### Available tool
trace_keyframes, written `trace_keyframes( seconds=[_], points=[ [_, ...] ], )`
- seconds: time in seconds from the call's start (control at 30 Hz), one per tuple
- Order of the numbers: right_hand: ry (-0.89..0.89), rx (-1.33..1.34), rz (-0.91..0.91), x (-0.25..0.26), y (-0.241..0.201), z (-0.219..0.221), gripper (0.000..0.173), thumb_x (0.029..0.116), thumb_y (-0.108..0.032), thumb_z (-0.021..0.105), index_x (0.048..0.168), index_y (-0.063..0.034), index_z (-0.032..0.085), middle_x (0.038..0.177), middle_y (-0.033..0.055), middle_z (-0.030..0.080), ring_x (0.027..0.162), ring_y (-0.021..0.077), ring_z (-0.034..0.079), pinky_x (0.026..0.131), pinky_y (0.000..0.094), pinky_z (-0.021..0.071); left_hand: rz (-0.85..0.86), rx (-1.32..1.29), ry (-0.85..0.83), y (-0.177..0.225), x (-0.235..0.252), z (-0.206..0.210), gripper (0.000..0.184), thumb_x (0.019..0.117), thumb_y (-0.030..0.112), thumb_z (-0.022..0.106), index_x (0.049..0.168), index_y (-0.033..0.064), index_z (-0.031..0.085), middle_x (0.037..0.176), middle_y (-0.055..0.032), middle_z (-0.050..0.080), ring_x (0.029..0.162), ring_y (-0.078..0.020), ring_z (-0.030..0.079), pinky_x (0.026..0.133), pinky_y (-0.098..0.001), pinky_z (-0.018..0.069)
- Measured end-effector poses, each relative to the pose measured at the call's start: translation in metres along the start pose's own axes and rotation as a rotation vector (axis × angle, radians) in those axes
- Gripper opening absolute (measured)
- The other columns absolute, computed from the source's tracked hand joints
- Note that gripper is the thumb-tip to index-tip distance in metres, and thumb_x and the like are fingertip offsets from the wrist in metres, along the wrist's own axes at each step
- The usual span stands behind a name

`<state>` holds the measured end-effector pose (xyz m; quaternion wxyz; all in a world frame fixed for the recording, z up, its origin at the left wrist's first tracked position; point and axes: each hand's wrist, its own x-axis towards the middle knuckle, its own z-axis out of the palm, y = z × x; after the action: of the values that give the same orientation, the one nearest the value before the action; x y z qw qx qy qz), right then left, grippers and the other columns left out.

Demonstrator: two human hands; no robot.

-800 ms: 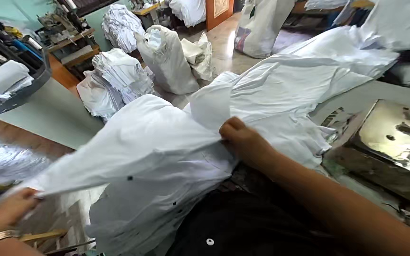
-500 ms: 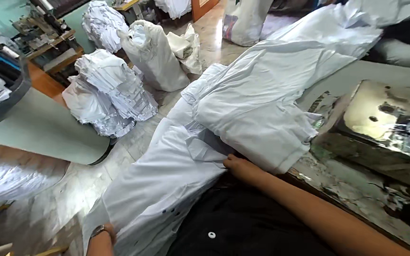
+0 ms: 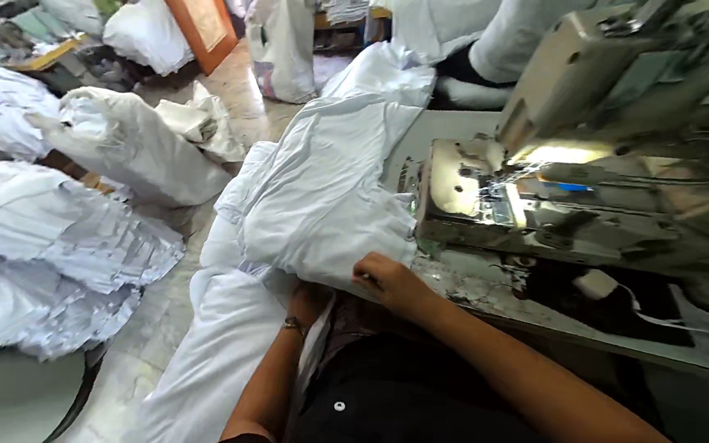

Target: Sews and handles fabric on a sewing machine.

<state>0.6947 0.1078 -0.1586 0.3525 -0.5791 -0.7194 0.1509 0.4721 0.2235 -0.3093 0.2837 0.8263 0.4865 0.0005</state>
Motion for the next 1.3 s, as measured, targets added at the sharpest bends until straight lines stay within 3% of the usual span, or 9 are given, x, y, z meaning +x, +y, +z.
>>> trace_keyframes(
  seconds=[0.1, 0.27, 0.37, 0.5, 0.73, 0.9, 1.03, 1.2, 1.3],
  points=[
    [0.179, -0.133, 0.236, 0.015, 0.019, -0.023, 0.028, 0.1021, -0.018, 0.059, 0.121, -0.0006, 0.070, 0.112, 0.0208, 0.067, 0.095, 0.0305, 0.069, 0.085, 0.0437, 0.0593, -0.058, 0.080, -0.086, 0.005, 0.007, 0.006, 0.054, 0.0964, 0.046, 0.063, 0.136, 0.0102, 0.065, 0.138, -0.0155, 0.064, 0.135, -0.0342, 0.055, 0.117, -0.0564, 0.0381],
    [0.035, -0.155, 0.673, 0.062, 0.030, -0.029, 0.049, 0.1054, -0.014, 0.054, 0.151, -0.0005, 0.044, 0.144, 0.0278, 0.049, 0.120, 0.0412, 0.062, 0.101, 0.0530, 0.0527, 0.052, -0.006, -0.060, 0.000, -0.005, -0.005, 0.045, 0.0991, 0.026, 0.062, 0.139, 0.0043, 0.061, 0.139, -0.0195, 0.062, 0.132, -0.0336, 0.057, 0.116, -0.0523, 0.0404],
    [0.014, -0.127, 0.703, 0.071, 0.032, -0.026, 0.034, 0.1065, -0.017, 0.052, 0.134, 0.0017, 0.058, 0.133, 0.0257, 0.057, 0.116, 0.0387, 0.063, 0.100, 0.0521, 0.0525, 0.151, -0.229, -0.199, 0.013, -0.032, -0.031, 0.038, 0.0990, 0.016, 0.062, 0.134, 0.0018, 0.063, 0.131, -0.0174, 0.066, 0.121, -0.0271, 0.064, 0.108, -0.0455, 0.0492],
    [0.111, 0.064, 0.468, 0.065, 0.035, -0.028, 0.032, 0.1037, -0.029, 0.058, 0.109, 0.0005, 0.068, 0.099, 0.0170, 0.066, 0.094, 0.0294, 0.065, 0.088, 0.0471, 0.0540, 0.630, -0.672, -0.576, 0.041, -0.059, -0.109, 0.026, 0.1019, 0.018, 0.062, 0.119, -0.0004, 0.069, 0.109, -0.0089, 0.073, 0.100, -0.0136, 0.071, 0.093, -0.0345, 0.0581],
    [0.302, 0.207, 0.338, 0.041, 0.025, -0.045, 0.023, 0.1011, -0.024, 0.061, 0.094, -0.0028, 0.066, 0.077, 0.0054, 0.059, 0.070, 0.0121, 0.055, 0.066, 0.0310, 0.0487, 0.771, -0.295, 0.285, 0.117, 0.005, -0.196, 0.021, 0.1016, 0.009, 0.055, 0.112, 0.0018, 0.072, 0.100, -0.0079, 0.071, 0.085, -0.0115, 0.067, 0.079, -0.0309, 0.0583],
    [0.223, 0.261, 0.295, 0.023, 0.003, -0.058, 0.026, 0.1013, -0.027, 0.059, 0.096, -0.0024, 0.066, 0.074, 0.0019, 0.057, 0.065, 0.0059, 0.052, 0.061, 0.0232, 0.0458, 0.926, 0.110, 0.173, 0.181, 0.071, -0.184, 0.032, 0.0942, -0.005, 0.058, 0.112, 0.0144, 0.077, 0.136, -0.0157, 0.059, 0.102, -0.0292, 0.068, 0.082, -0.0484, 0.0602],
    [0.142, 0.446, 0.235, 0.016, -0.022, -0.072, 0.025, 0.1003, -0.029, 0.063, 0.095, -0.0053, 0.064, 0.072, -0.0044, 0.051, 0.062, -0.0006, 0.046, 0.058, 0.0162, 0.0397, 0.626, 0.492, 0.064, 0.197, 0.122, -0.208, 0.023, 0.0928, 0.002, 0.065, 0.113, 0.0069, 0.074, 0.140, -0.0221, 0.057, 0.117, -0.0467, 0.061, 0.087, -0.0663, 0.0526],
    [0.150, 0.743, 0.116, -0.007, -0.038, -0.114, 0.018, 0.0903, -0.028, 0.078, 0.090, -0.0160, 0.064, 0.071, -0.0123, 0.058, 0.058, -0.0050, 0.051, 0.051, 0.0135, 0.0434, 0.769, 0.173, 0.391, 0.225, 0.115, -0.264, 0.014, 0.0841, -0.004, 0.069, 0.098, -0.0023, 0.070, 0.103, -0.0233, 0.067, 0.096, -0.0415, 0.068, 0.082, -0.0617, 0.0556],
    [0.103, 0.769, -0.001, -0.025, -0.022, -0.141, 0.018, 0.0885, -0.033, 0.080, 0.088, -0.0188, 0.069, 0.090, -0.0114, 0.066, 0.079, -0.0047, 0.059, 0.065, 0.0135, 0.0491, 0.979, -0.242, 0.554, 0.250, 0.100, -0.258, 0.011, 0.0840, -0.008, 0.060, 0.092, -0.0033, 0.066, 0.094, -0.0160, 0.066, 0.091, -0.0245, 0.065, 0.081, -0.0409, 0.0542]
  ],
)
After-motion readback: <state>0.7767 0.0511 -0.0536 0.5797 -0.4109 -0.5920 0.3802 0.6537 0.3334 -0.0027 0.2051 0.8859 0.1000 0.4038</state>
